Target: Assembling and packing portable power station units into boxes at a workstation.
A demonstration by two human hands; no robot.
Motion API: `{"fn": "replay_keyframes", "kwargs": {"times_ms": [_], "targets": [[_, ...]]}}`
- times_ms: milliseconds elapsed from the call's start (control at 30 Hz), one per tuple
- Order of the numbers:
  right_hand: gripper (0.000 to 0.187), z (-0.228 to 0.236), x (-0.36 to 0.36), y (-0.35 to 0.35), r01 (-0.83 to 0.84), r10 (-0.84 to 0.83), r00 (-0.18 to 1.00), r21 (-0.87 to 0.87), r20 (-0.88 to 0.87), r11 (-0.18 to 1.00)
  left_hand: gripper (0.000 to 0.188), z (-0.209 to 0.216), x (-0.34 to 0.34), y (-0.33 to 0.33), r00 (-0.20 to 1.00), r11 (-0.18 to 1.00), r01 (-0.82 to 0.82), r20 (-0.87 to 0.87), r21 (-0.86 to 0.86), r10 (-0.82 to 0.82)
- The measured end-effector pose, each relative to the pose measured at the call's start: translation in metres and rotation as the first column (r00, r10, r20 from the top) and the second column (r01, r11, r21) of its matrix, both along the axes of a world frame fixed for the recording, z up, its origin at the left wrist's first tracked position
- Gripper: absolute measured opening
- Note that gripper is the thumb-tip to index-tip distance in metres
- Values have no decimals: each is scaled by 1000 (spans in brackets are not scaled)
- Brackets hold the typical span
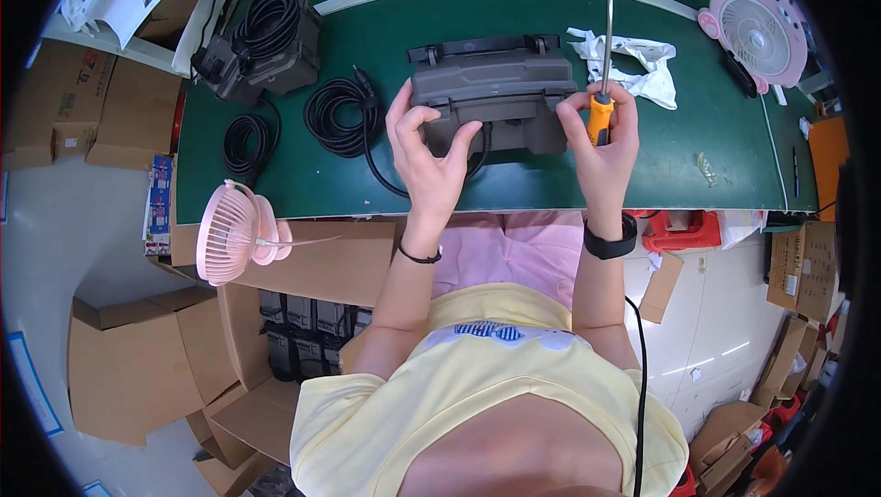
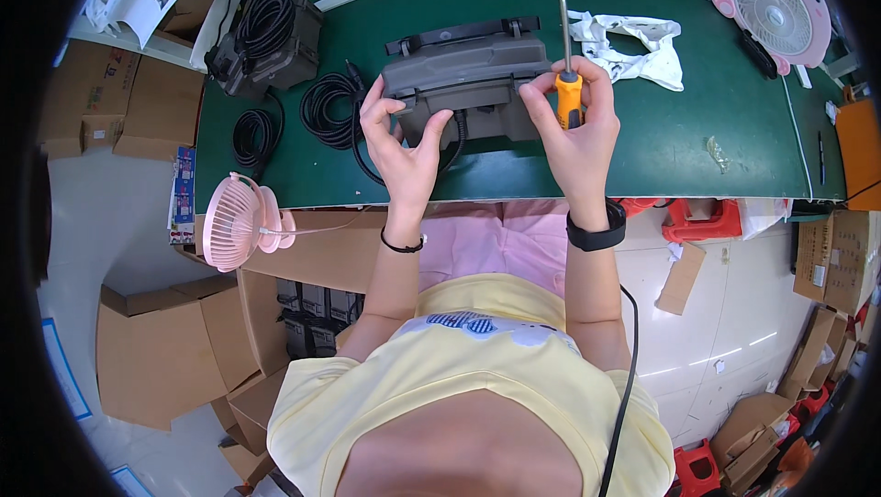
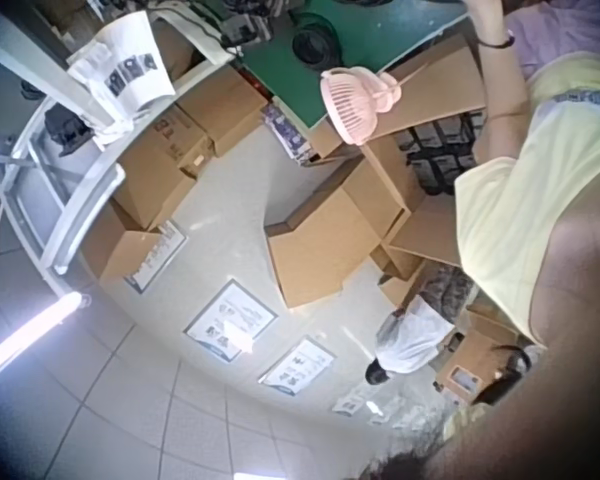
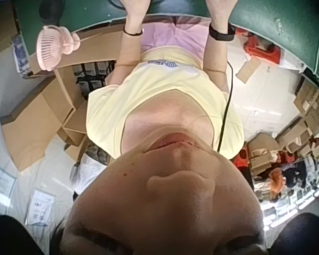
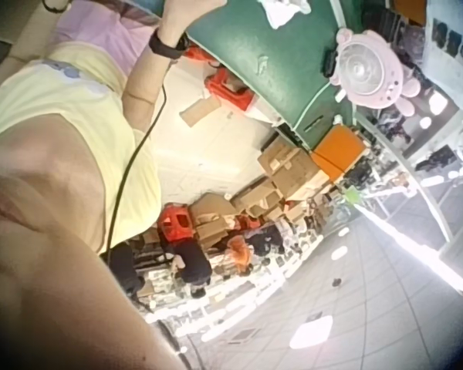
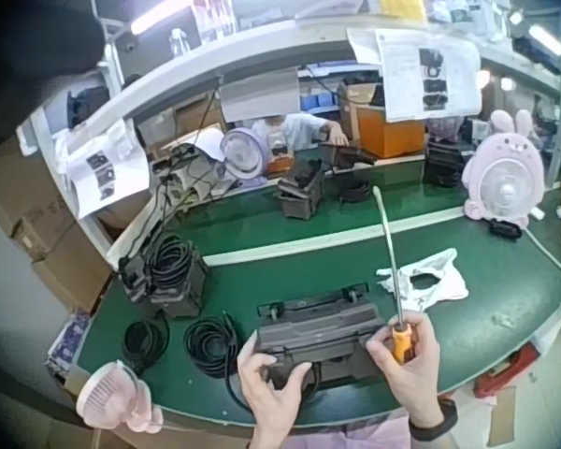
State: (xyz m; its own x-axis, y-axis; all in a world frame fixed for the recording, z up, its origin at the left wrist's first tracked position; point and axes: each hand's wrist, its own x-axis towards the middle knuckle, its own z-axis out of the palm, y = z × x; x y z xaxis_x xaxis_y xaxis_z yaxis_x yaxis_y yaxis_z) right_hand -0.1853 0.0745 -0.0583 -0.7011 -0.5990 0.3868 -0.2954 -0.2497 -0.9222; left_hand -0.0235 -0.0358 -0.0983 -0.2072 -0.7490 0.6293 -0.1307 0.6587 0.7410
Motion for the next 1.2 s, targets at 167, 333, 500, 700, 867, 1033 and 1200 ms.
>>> {"fn": "replay_keyframes", "kwargs": {"times_ms": [167, 333, 500, 700, 867, 1033, 1200], "targets": [[34, 4, 3, -13, 232, -228, 866, -48, -446, 972, 56, 12, -1, -5, 991, 995, -58, 115, -82, 67], [38, 16, -4, -32, 390, -277, 637, -9, -720, 921, 57, 33, -8, -32, 967, 981, -47, 239, -186, 92], [35, 19, -14, -53, 312, -174, 601, 28, -780, 950, 54, 54, -15, -53, 849, 991, -88, 512, -103, 128], [30, 19, -22, -69, 274, -95, 526, 63, -845, 960, 48, 61, -32, -85, 851, 854, 137, 501, -501, 158], [24, 15, -14, -59, 274, 5, 463, 148, -886, 950, 52, 45, -28, -70, 771, 784, 98, 545, -612, 329], [25, 5, -4, -54, 285, 58, 458, 209, -887, 936, 55, 37, -14, -51, 720, 770, 115, 587, -628, 371], [20, -6, -5, -50, 217, 28, 542, 172, -840, 961, 54, 23, -15, -38, 643, 701, 122, 594, -703, 483]]}}
